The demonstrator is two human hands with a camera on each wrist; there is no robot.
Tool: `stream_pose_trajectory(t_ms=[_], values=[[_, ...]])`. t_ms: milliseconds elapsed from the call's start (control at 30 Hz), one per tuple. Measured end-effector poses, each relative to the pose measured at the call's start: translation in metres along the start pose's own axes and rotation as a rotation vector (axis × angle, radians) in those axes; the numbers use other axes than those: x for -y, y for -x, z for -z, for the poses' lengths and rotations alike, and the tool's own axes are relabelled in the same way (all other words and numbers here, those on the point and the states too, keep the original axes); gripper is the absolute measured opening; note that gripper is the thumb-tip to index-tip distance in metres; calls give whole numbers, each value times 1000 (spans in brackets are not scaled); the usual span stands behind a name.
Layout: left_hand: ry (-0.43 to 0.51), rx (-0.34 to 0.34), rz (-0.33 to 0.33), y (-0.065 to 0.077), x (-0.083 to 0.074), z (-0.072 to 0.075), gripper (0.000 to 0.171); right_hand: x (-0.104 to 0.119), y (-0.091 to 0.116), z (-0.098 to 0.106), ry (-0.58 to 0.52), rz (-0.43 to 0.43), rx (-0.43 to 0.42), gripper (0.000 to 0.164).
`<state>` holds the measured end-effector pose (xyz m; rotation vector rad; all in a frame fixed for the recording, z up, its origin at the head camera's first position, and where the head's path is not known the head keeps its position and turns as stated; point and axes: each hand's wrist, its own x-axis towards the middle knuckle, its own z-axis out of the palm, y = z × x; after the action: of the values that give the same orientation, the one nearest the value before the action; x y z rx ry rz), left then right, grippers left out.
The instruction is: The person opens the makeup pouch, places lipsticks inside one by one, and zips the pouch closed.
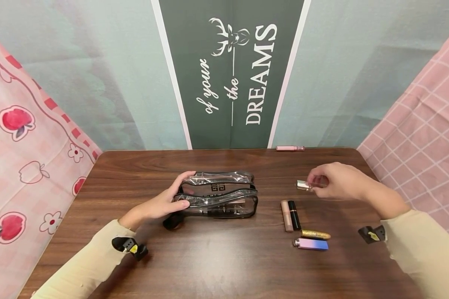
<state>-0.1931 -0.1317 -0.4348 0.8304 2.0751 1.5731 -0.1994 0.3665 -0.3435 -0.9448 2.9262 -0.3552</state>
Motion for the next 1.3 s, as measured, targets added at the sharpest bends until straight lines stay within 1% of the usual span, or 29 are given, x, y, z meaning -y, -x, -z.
stream_pose_trajectory(t_ms=[133,300,533,767,933,1100,1300], values=[[-8,-1,-2,0,1,0,82,3,-3,7,7,16,-6,33],[-14,-4,-5,0,2,0,82,7,-7,13,48,23,-22,32],[-1,-1,1,0,0,0,82,13,-13,20,80,59,-52,31],[-32,-5,0,1,0,0,83,21,-21,24,87,75,-61,29],[-59,-6,-16,1,1,0,84,30,-29,27,70,66,-43,27],[-71,-10,-15,1,2,0,84,40,-40,26,35,61,-5,24],[-68,-11,-22,1,3,-1,84,53,-56,22,-1,114,-6,23]])
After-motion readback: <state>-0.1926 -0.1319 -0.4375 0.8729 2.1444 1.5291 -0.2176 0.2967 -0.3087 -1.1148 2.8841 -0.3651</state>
